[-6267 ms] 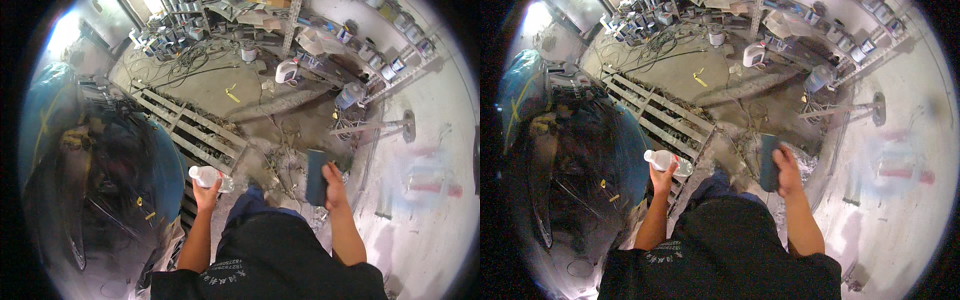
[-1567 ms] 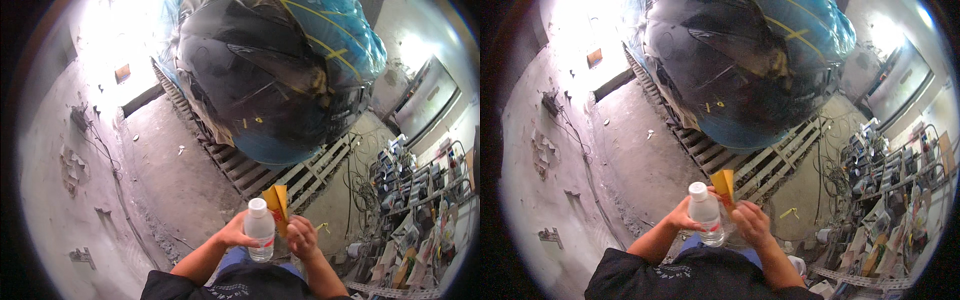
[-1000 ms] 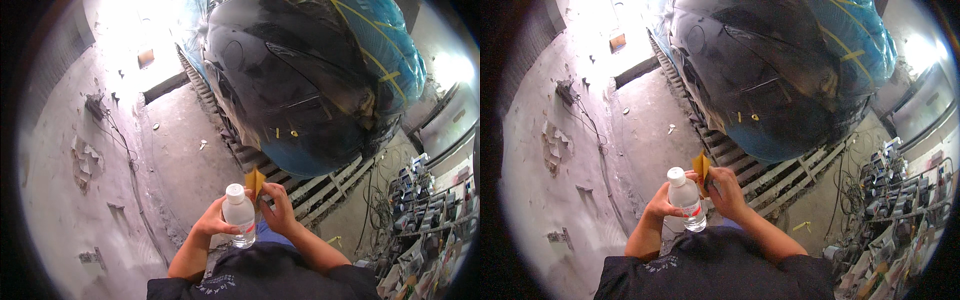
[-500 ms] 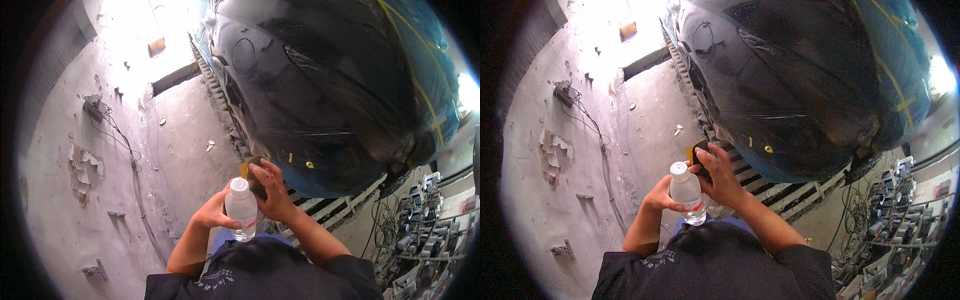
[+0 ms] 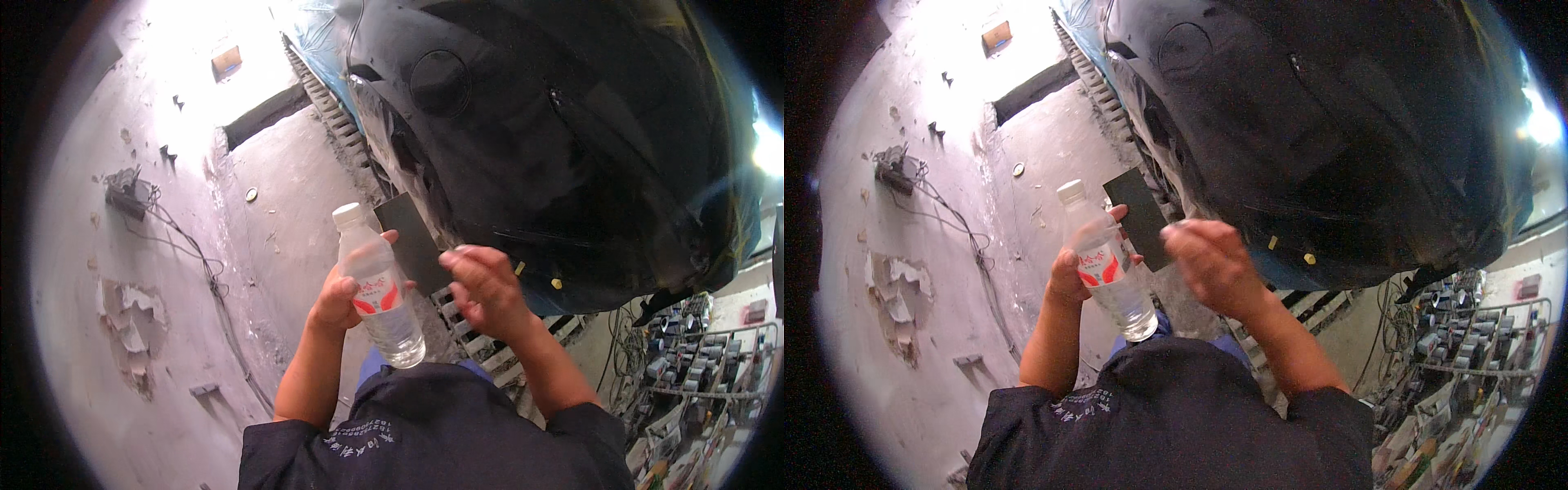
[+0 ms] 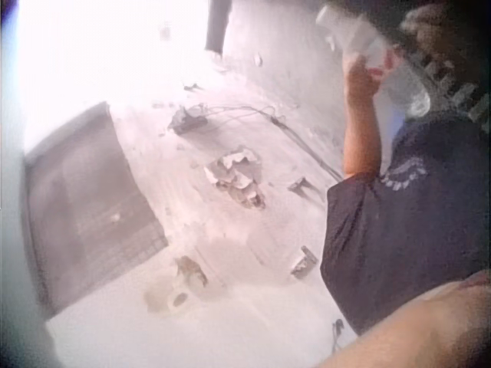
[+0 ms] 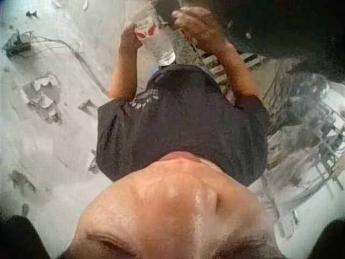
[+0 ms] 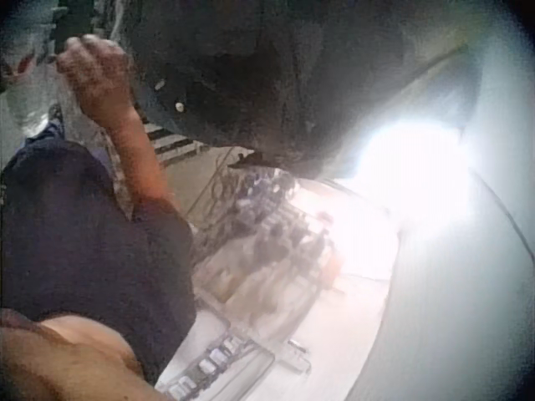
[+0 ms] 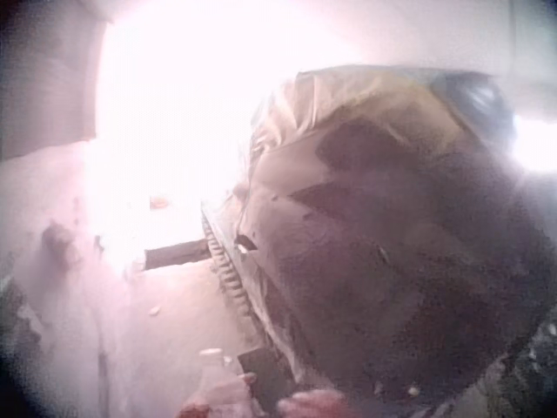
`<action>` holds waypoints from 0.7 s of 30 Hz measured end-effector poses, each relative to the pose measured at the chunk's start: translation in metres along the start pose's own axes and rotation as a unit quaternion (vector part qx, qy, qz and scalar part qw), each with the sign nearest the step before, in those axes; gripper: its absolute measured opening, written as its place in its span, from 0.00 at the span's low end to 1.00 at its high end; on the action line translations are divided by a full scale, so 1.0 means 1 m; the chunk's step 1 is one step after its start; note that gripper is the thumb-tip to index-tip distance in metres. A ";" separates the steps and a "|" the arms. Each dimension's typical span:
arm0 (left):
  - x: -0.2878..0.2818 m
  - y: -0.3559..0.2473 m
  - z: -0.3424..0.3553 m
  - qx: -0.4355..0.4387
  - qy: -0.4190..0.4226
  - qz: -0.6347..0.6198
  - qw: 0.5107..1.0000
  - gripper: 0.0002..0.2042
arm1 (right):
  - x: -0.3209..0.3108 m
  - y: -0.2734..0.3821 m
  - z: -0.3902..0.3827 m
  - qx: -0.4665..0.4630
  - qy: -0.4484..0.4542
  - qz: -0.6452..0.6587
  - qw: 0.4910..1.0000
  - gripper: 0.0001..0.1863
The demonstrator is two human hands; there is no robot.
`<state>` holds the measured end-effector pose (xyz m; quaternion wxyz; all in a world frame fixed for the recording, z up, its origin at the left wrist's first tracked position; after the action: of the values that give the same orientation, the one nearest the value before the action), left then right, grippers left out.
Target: The person pours water from a plastic bottle onto a black car hood and rubs the surface with a sanding block. They repeatedly wet the block and continue sanding the same area, occasionally pausing to feel the surface with their hand.
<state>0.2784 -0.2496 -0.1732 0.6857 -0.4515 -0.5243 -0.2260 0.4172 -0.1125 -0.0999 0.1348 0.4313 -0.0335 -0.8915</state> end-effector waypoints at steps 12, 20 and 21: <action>-0.009 -0.038 0.061 -0.126 -0.001 0.030 0.992 0.35 | 0.037 0.037 0.078 -0.181 0.070 -0.174 0.965 0.42; 0.017 0.003 0.089 -0.173 -0.050 0.023 0.983 0.31 | 0.018 -0.001 0.068 -0.178 0.018 -0.228 0.957 0.33; 0.021 0.007 0.091 -0.174 -0.065 0.054 0.981 0.32 | 0.015 -0.006 0.065 -0.185 0.006 -0.244 0.952 0.29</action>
<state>0.2447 -0.1645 -0.1528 0.5723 -0.6052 -0.4953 -0.2467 0.3566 -0.1145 -0.0721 -0.0092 0.3988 0.2394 -0.8852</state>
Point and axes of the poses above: each hand's wrist, its own z-axis towards the middle knuckle, its own x-axis out of the palm, y = z × x, the point moved 8 cm from there along z, towards the middle knuckle, and after that the axes turned 13 degrees about -z, right-handed, at the moved point
